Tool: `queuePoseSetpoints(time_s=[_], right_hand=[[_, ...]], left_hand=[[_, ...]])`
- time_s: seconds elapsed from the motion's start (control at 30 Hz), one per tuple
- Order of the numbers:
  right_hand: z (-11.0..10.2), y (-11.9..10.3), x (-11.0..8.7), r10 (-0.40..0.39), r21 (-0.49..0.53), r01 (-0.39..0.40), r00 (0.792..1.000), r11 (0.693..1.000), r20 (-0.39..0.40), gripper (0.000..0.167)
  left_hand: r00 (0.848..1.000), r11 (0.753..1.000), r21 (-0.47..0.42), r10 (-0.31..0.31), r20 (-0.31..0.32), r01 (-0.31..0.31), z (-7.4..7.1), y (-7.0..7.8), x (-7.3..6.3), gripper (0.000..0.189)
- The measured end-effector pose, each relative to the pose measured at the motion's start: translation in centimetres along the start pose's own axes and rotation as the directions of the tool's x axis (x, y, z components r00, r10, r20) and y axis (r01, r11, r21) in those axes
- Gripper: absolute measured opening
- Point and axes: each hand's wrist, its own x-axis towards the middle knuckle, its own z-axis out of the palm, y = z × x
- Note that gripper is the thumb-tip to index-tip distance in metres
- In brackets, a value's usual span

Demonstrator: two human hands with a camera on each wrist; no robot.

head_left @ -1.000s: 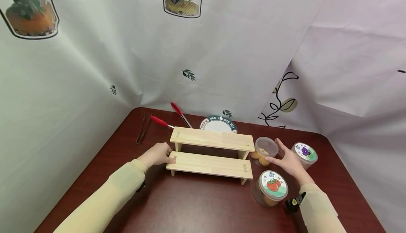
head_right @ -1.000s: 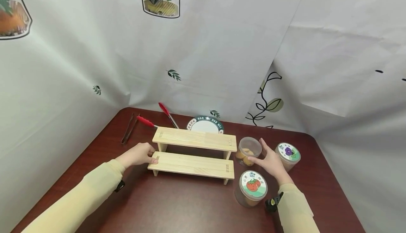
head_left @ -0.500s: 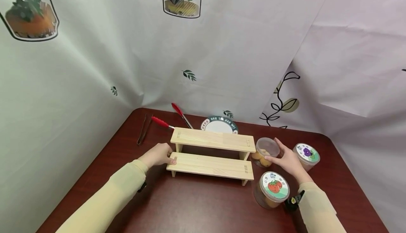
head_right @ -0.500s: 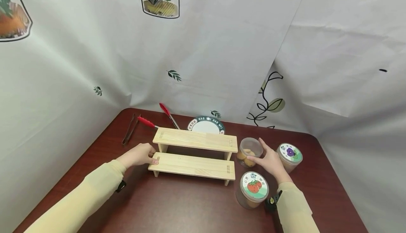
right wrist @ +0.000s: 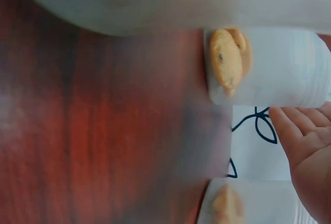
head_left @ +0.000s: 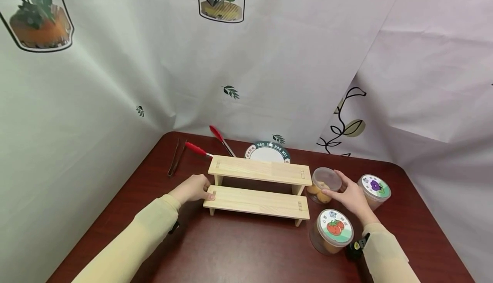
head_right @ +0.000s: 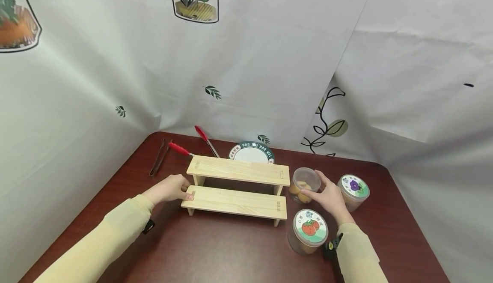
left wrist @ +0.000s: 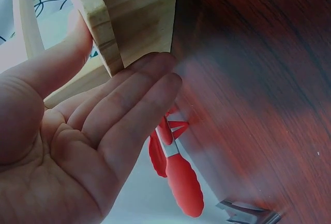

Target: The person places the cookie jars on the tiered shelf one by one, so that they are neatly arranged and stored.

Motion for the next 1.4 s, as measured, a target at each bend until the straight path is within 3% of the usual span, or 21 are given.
queuePoseSetpoints(time_s=[0.57,0.83,0.97,1.2,1.4], right_hand=[[-1.5,-1.8,-1.4,0.027,-0.006,-0.027,0.996,1.000,-0.080,0.095],[-2.9,-3.4,-2.4,0.002,-0.060,-0.008,0.995,0.998,-0.104,0.092],[-3.5,-4.0,-2.8,-0.021,-0.064,0.011,0.988,0.998,-0.151,0.088],[-4.6,-4.9,-3.3,-0.044,0.025,0.050,0.980,0.998,-0.194,0.081],[-4.9,-5.8,-3.5,-0.056,-0.009,0.055,0.964,0.998,-0.260,0.080]], left_hand=[[1.000,1.000,0.014,0.018,-0.008,-0.018,0.2,-0.5,0.4,0.019],[1.000,1.000,0.017,0.023,-0.011,-0.022,0.1,-0.3,0.2,0.020],[1.000,1.000,0.008,0.020,0.003,-0.020,0.2,-0.4,0.3,0.021],[0.999,0.999,0.012,0.033,0.017,-0.033,0.0,-0.5,0.1,0.025],[1.000,1.000,0.029,0.006,-0.003,-0.006,0.1,-0.2,0.0,0.020]])
